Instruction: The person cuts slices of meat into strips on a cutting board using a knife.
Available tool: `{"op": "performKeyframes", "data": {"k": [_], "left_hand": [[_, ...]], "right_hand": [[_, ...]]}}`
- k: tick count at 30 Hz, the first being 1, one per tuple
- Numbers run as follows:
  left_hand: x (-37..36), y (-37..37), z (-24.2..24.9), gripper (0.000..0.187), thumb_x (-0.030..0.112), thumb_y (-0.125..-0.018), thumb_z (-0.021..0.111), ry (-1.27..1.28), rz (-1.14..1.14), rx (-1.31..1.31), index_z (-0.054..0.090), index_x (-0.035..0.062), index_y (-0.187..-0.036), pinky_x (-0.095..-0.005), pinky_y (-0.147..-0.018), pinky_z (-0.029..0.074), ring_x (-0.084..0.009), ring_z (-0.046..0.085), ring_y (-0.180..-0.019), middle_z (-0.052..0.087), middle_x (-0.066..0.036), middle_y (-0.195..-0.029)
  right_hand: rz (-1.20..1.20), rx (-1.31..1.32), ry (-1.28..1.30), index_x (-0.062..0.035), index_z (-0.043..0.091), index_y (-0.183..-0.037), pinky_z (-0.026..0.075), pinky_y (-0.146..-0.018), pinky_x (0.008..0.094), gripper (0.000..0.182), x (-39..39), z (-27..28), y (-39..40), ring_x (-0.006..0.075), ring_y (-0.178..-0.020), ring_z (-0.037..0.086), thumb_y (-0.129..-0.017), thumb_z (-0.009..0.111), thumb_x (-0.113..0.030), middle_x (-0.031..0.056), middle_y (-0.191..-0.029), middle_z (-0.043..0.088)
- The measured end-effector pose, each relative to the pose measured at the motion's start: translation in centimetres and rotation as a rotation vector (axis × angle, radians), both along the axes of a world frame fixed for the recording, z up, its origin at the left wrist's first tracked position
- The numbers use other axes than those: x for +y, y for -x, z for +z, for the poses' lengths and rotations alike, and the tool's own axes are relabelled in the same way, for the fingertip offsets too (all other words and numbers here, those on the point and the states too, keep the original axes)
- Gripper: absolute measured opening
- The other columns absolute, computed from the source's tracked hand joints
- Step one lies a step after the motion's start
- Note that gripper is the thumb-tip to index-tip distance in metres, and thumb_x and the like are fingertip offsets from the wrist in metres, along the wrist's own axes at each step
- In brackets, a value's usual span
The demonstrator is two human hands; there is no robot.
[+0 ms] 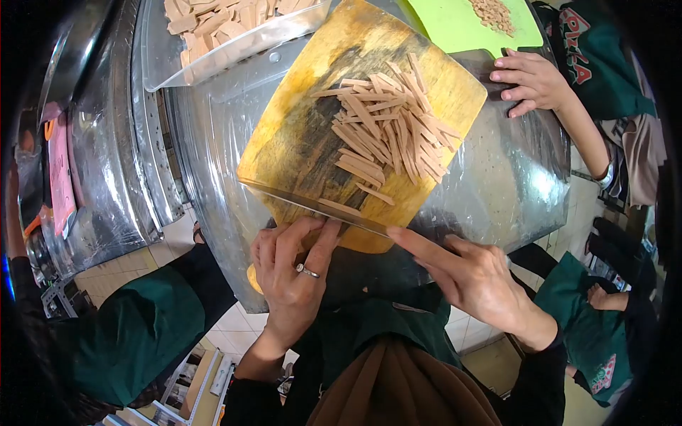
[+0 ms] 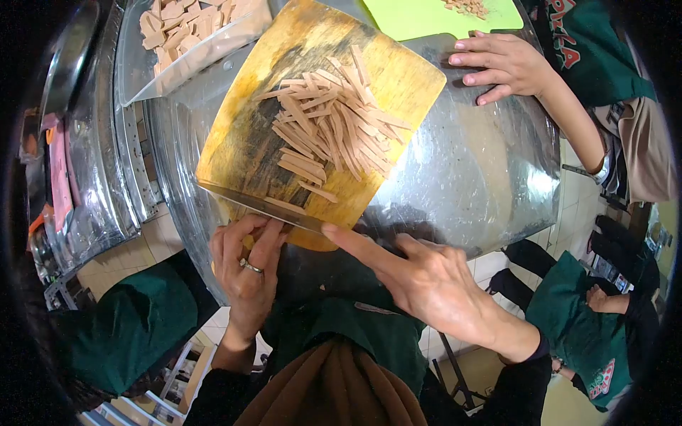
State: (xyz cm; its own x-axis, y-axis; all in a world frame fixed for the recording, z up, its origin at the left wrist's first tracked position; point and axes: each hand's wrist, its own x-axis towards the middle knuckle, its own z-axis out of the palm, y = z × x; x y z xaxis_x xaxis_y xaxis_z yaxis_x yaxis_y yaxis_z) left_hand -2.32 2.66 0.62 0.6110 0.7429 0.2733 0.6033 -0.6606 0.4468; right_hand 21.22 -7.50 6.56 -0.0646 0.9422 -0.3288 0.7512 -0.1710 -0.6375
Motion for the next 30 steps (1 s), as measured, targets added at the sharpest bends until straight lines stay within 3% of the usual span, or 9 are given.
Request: {"op": "performKeyframes", "data": {"k": [3,8,15,20,21,25,27,29,30], "left_hand": [[0.1,-0.2,0.4,0.044,0.007,-0.076,0.085,-0.029,-0.001,0.026,0.077,0.0166,-0.119,-0.04,-0.087,0.045,-0.0225,0.061,-0.097,0.066,-0.001,-0.111],[0.2,-0.5,0.8,0.036,0.001,-0.08,0.081,0.017,0.006,0.02,0.077,0.0123,-0.114,-0.039,-0.086,0.048,-0.0249,0.063,-0.097,0.067,-0.006,-0.109],[3.0,-1.5,1.6,0.026,-0.001,-0.086,0.075,0.124,0.036,-0.174,0.076,0.0067,-0.111,-0.0388,-0.088,0.05,-0.0279,0.064,-0.099,0.068,-0.01,-0.106],[6.5,-4.2,2.2,0.019,0.003,-0.087,0.075,0.103,-0.086,-0.09,0.077,0.0047,-0.106,-0.0397,-0.089,0.05,-0.0289,0.064,-0.1,0.068,-0.008,-0.106],[7.1,-4.1,2.1,0.02,0.003,-0.086,0.075,0.082,-0.131,-0.064,0.077,0.0048,-0.106,-0.0397,-0.089,0.05,-0.0289,0.064,-0.099,0.069,-0.008,-0.106],[8.6,-4.2,2.1,0.02,0.005,-0.084,0.078,-0.02,-0.282,-0.012,0.077,0.0057,-0.104,-0.0395,-0.087,0.05,-0.0284,0.064,-0.098,0.069,-0.006,-0.105],[8.8,-4.1,2.3,0.019,0.006,-0.083,0.079,-0.059,-0.341,-0.014,0.077,0.0059,-0.102,-0.0397,-0.086,0.05,-0.0282,0.065,-0.099,0.069,-0.006,-0.105],[9.0,-3.9,2.5,0.019,0.007,-0.083,0.079,-0.091,-0.391,0.001,0.077,0.0062,-0.102,-0.0397,-0.086,0.051,-0.028,0.065,-0.099,0.07,-0.005,-0.105],[9.0,-3.6,2.4,0.018,0.008,-0.083,0.079,-0.103,-0.414,0.017,0.077,0.0062,-0.102,-0.0396,-0.087,0.051,-0.0279,0.065,-0.099,0.07,-0.005,-0.105]], "right_hand": [[-0.031,0.126,-0.014,-0.0257,0.052,-0.154,0.05,-0.048,0.0423,0.069,1.5,-0.4,0.1,0.0296,-0.05,0.062,-0.092,0.068,0.001,0.0139,-0.065,0.062],[-0.132,0.287,0.104,-0.0128,0.057,-0.148,0.058,-0.073,0.0414,0.056,2.9,-0.1,-0.5,0.0406,-0.089,0.073,-0.095,0.066,0.001,0.0207,-0.128,0.068],[-0.264,0.317,-0.114,-0.011,0.06,-0.146,0.059,-0.083,0.0409,0.051,0.0,1.5,-2.1,0.0365,-0.109,0.071,-0.096,0.064,0.0,0.0145,-0.137,0.066],[-0.28,0.276,-0.21,-0.0148,0.062,-0.145,0.058,-0.08,0.0395,0.051,-2.9,1.6,-2.7,0.0317,-0.091,0.077,-0.095,0.066,-0.001,0.0154,-0.124,0.074],[-0.266,0.234,-0.059,-0.0016,0.065,-0.138,0.057,-0.082,0.0345,0.047,-3.4,2.6,-2.9,0.0299,-0.092,0.077,-0.091,0.068,0.003,0.0188,-0.129,0.071],[-0.262,0.216,-0.052,-0.0012,0.068,-0.134,0.057,-0.083,0.035,0.046,-5.7,2.7,-3.2,0.0307,-0.093,0.078,-0.089,0.071,0.002,0.0192,-0.117,0.076],[-0.256,0.23,-0.127,-0.0134,0.067,-0.14,0.053,-0.067,0.0365,0.047,-6.9,1.7,-3.4,0.0268,-0.069,0.067,-0.093,0.07,-0.006,0.0154,-0.087,0.071],[-0.256,0.242,-0.11,-0.0147,0.067,-0.139,0.053,-0.066,0.0367,0.047,-7.4,1.5,-3.6,0.0273,-0.067,0.067,-0.094,0.07,-0.007,0.0151,-0.086,0.071],[-0.261,0.246,-0.056,-0.0099,0.069,-0.137,0.055,-0.073,0.0362,0.045,-7.4,2.0,-3.5,0.0297,-0.077,0.072,-0.092,0.071,-0.004,0.0167,-0.101,0.073]]}}
